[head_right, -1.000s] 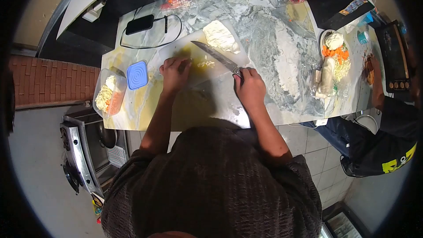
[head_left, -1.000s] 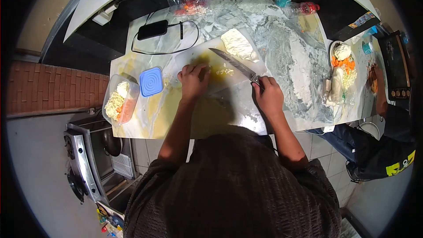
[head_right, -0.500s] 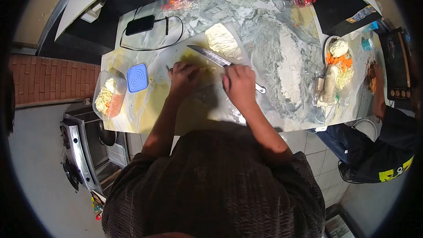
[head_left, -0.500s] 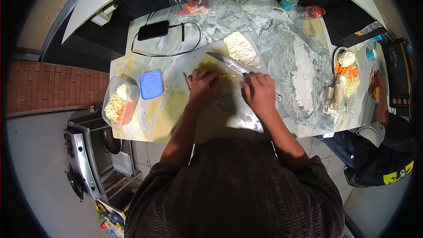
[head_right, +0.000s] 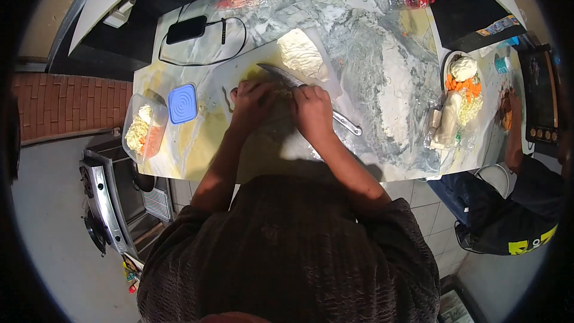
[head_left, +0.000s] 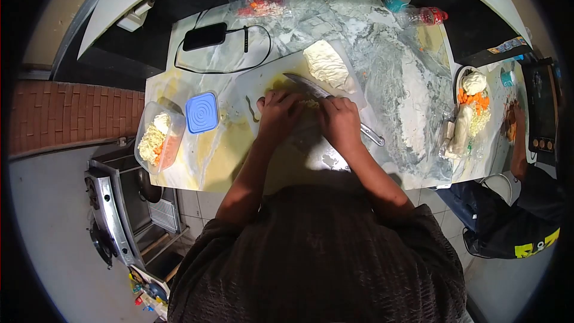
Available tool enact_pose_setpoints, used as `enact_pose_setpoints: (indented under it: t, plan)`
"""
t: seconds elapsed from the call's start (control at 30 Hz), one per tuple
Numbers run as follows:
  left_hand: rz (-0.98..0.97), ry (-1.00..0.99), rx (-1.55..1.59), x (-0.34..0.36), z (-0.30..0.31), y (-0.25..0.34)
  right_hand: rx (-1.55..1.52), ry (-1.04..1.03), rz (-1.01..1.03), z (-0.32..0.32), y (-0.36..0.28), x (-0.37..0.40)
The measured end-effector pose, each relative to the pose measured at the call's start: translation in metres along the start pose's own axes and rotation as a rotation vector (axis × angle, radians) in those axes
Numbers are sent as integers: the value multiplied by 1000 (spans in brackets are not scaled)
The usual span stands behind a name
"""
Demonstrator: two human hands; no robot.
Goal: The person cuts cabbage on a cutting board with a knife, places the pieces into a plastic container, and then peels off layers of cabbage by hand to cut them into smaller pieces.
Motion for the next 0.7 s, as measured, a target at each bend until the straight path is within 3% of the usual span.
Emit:
enact_pose_setpoints:
  t: [0.37, 0.7]
  plan:
    - [-63, 13, -55, -5, -7, 2, -62, 54, 48, 3, -1, 4]
    - [31, 28, -49, -15, -5, 9, 139, 45, -225, 50, 20, 18]
Point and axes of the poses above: each hand's wrist, its own x-axis away from the middle knuckle, its own z-axis out of the back of the hand, y = z × x, the point moved 5 cm from there along -x, towards the middle knuckle, and after that the axes turned 12 degrees about -z, right-handed, at the moved point
